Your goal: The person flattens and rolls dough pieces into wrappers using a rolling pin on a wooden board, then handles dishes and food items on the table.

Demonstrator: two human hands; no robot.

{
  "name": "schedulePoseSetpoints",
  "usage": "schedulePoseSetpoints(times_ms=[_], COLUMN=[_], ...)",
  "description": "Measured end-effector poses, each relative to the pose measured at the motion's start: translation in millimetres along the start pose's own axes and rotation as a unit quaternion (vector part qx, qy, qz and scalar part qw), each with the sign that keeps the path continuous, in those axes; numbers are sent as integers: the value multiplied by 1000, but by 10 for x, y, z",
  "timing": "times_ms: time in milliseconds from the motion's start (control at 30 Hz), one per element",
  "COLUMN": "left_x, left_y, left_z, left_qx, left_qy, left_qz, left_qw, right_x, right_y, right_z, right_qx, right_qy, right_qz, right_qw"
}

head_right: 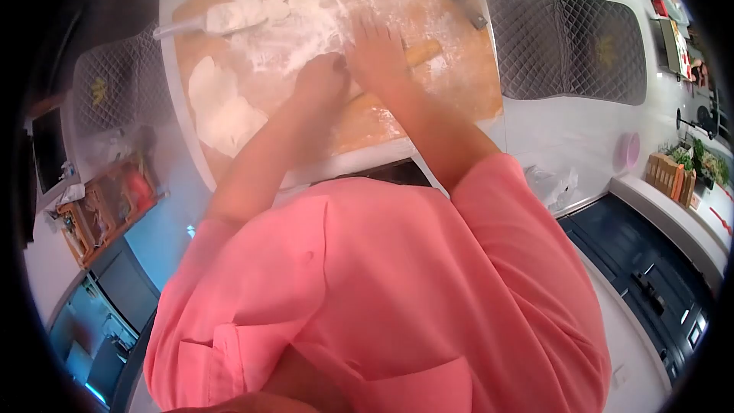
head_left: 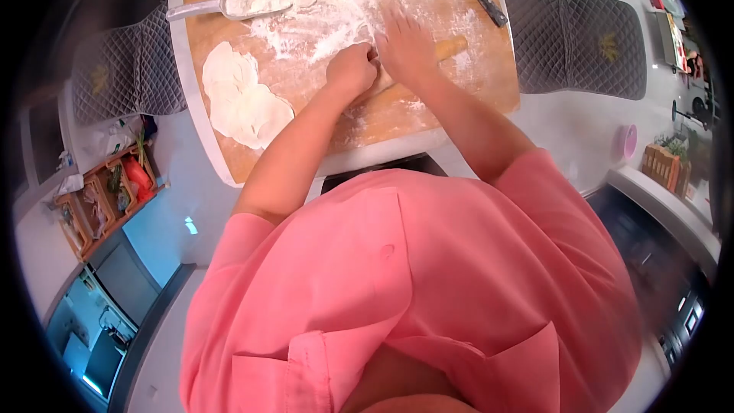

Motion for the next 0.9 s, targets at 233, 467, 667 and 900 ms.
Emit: schedulePoseSetpoints(times_ms=[233, 467, 667, 900], left_x=[660, 22, 607, 54], left_y=[208, -137, 191, -206], left_z=[251, 159, 202, 423], left_qx=[-36, -92, -72, -113], left_qy=[-112, -58, -9, -27], left_qz=[247, 82, 147, 78], left_qw=[962, 991, 986, 990], right_x=[-168, 157, -3, 292], right_y=[-232, 26, -226, 182], right_z=[974, -117, 701, -218], right_qx=[34, 8, 114, -15], right_qy=[-91, 7, -55, 2], right_qz=[-30, 5, -50, 16], right_qw=[995, 1000, 991, 1000])
Point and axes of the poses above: each hand's wrist, its own z-axis away from the middle knuckle, its own y-axis out of the palm, x = y × z, the point moved 5 cm from there along -z, towards the middle knuckle, and after that the axes turned 6 degrees about y, right-handed, at the moved point
